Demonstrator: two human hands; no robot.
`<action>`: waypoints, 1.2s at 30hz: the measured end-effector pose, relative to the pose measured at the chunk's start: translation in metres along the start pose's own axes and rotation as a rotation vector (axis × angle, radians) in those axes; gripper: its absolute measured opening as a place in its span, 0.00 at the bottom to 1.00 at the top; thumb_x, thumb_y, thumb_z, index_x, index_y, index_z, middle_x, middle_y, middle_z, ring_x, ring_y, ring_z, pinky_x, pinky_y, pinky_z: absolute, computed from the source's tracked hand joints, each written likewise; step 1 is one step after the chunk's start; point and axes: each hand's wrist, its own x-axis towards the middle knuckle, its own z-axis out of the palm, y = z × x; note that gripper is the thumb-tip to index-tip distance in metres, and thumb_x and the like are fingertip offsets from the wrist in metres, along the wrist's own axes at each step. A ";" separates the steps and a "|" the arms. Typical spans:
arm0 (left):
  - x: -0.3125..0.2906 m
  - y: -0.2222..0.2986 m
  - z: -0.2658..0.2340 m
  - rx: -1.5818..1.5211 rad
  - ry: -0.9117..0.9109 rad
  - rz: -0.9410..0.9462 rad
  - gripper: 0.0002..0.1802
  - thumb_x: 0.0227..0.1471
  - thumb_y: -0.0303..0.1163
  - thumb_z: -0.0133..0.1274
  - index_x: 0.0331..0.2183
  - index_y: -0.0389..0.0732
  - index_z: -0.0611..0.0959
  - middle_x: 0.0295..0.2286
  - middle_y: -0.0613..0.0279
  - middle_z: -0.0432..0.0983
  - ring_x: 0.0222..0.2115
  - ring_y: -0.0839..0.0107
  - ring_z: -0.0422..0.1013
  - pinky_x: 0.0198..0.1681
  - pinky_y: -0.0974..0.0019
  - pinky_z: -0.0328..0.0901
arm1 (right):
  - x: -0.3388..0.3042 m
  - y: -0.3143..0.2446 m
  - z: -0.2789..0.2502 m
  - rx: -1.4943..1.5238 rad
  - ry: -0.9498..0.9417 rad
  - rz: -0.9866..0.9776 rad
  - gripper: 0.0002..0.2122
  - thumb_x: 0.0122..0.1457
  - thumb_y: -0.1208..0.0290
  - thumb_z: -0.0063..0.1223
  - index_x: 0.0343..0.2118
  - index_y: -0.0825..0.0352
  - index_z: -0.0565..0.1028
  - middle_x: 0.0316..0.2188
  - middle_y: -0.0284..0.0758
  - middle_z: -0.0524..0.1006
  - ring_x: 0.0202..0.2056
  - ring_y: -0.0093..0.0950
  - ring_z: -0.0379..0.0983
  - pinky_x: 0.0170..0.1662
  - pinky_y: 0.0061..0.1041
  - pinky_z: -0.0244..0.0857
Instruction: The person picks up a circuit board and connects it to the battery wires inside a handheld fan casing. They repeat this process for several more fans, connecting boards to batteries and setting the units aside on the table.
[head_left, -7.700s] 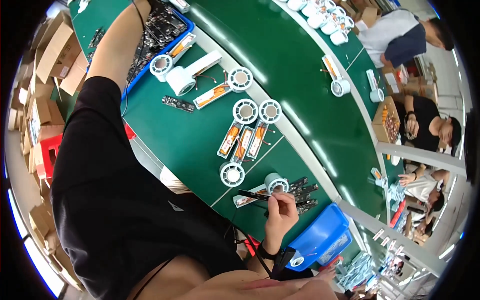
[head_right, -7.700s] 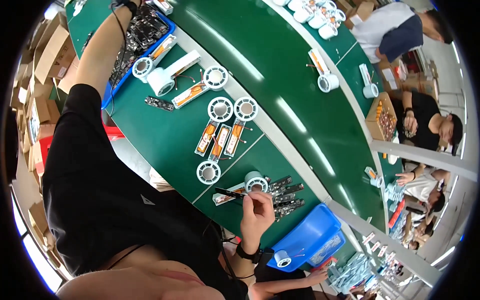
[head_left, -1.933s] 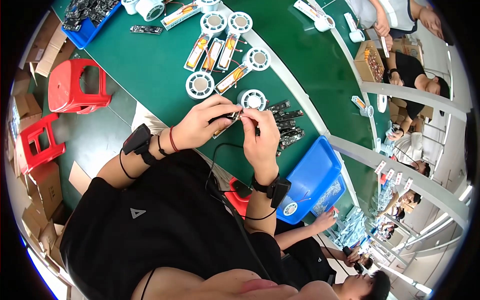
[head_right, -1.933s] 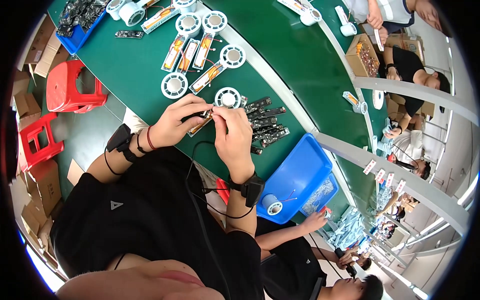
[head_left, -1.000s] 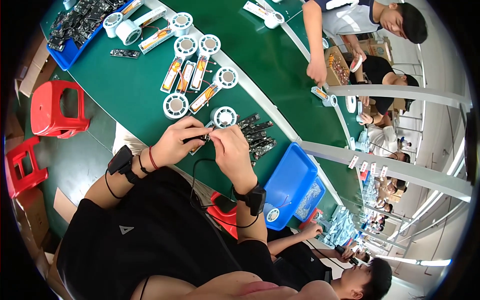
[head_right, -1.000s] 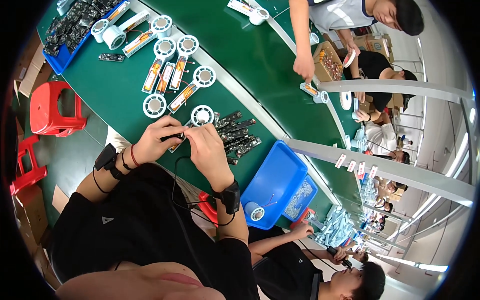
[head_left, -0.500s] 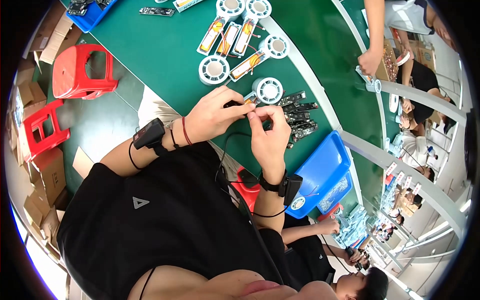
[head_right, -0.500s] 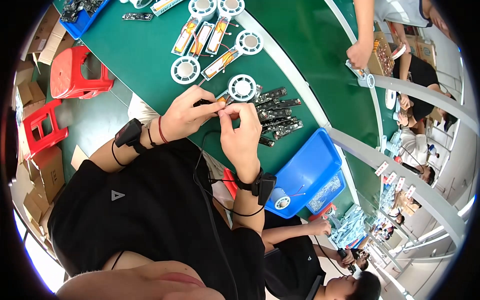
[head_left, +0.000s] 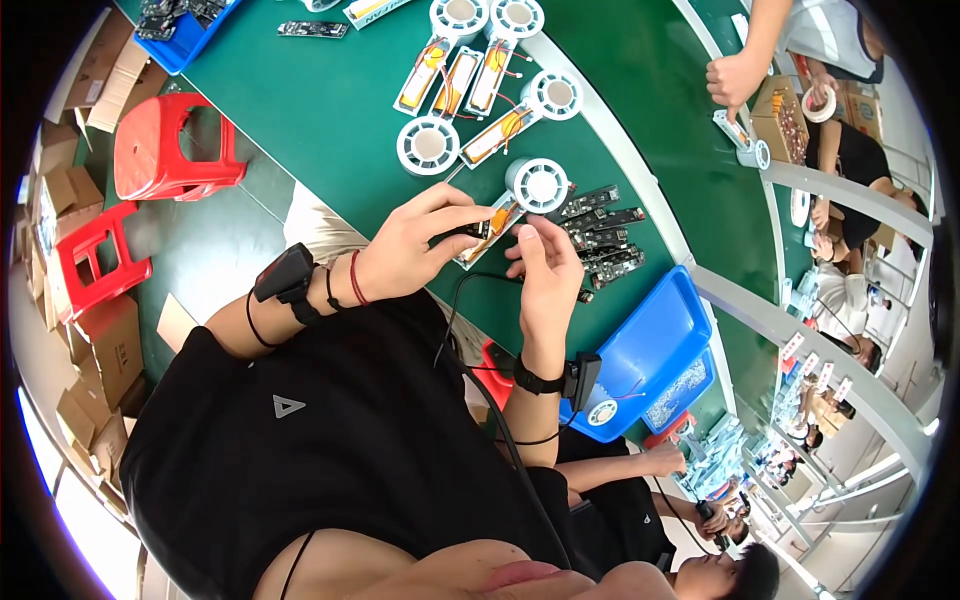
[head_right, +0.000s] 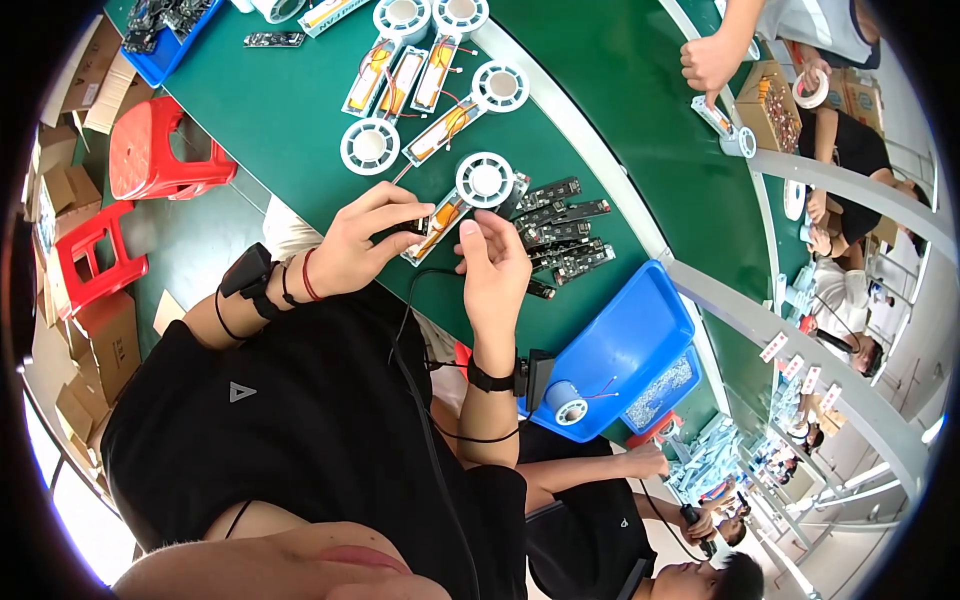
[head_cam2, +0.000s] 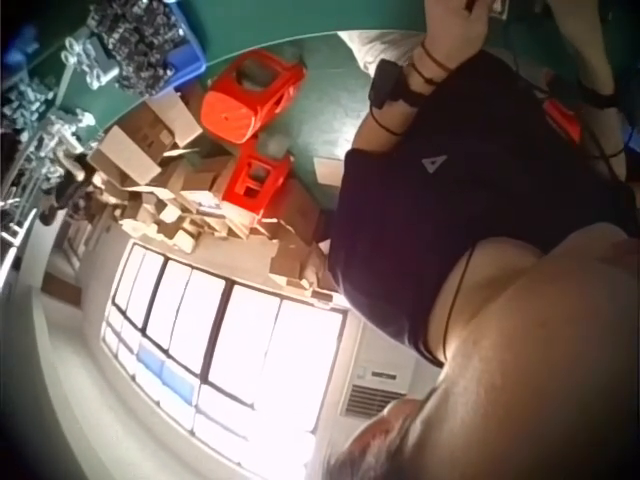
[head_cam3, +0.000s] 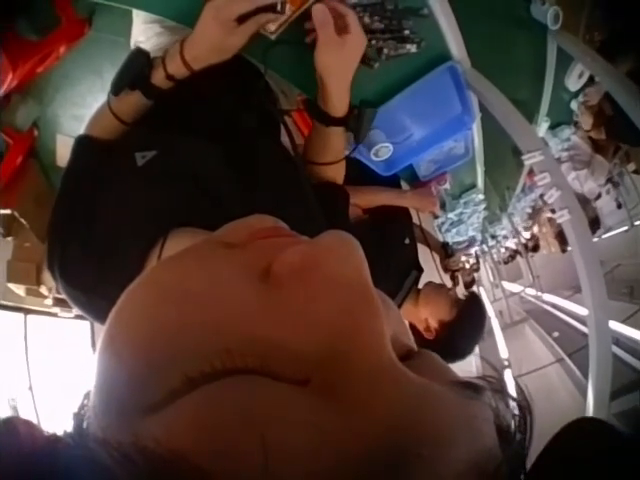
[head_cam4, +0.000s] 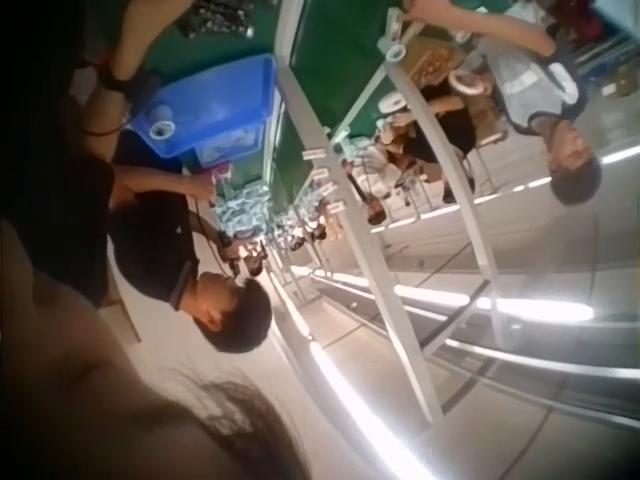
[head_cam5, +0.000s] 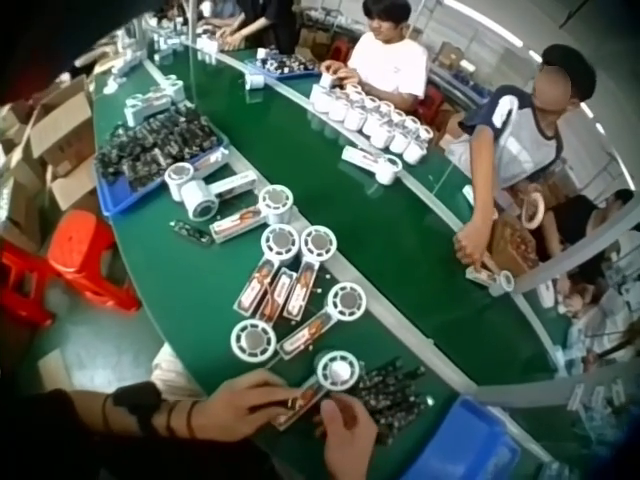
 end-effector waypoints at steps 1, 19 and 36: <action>0.001 -0.001 -0.001 0.003 -0.002 -0.001 0.23 0.53 0.21 0.64 0.52 0.40 0.83 0.41 0.57 0.75 0.39 0.65 0.74 0.42 0.66 0.70 | 0.002 0.000 0.002 0.004 0.000 0.001 0.10 0.65 0.74 0.59 0.46 0.74 0.77 0.36 0.35 0.80 0.31 0.19 0.75 0.31 0.18 0.68; 0.014 -0.002 -0.002 0.134 -0.038 0.146 0.22 0.51 0.20 0.63 0.49 0.44 0.85 0.41 0.62 0.76 0.42 0.61 0.72 0.49 0.61 0.65 | 0.002 0.024 0.012 0.196 0.102 -0.255 0.06 0.62 0.80 0.60 0.41 0.73 0.79 0.34 0.37 0.82 0.31 0.22 0.77 0.35 0.18 0.70; 0.031 -0.009 -0.007 -0.092 -0.170 0.078 0.26 0.49 0.14 0.62 0.50 0.42 0.85 0.45 0.57 0.75 0.45 0.61 0.74 0.46 0.63 0.72 | 0.016 0.007 -0.001 0.170 -0.256 -0.321 0.10 0.60 0.87 0.57 0.42 0.69 0.73 0.40 0.36 0.79 0.41 0.22 0.76 0.47 0.21 0.71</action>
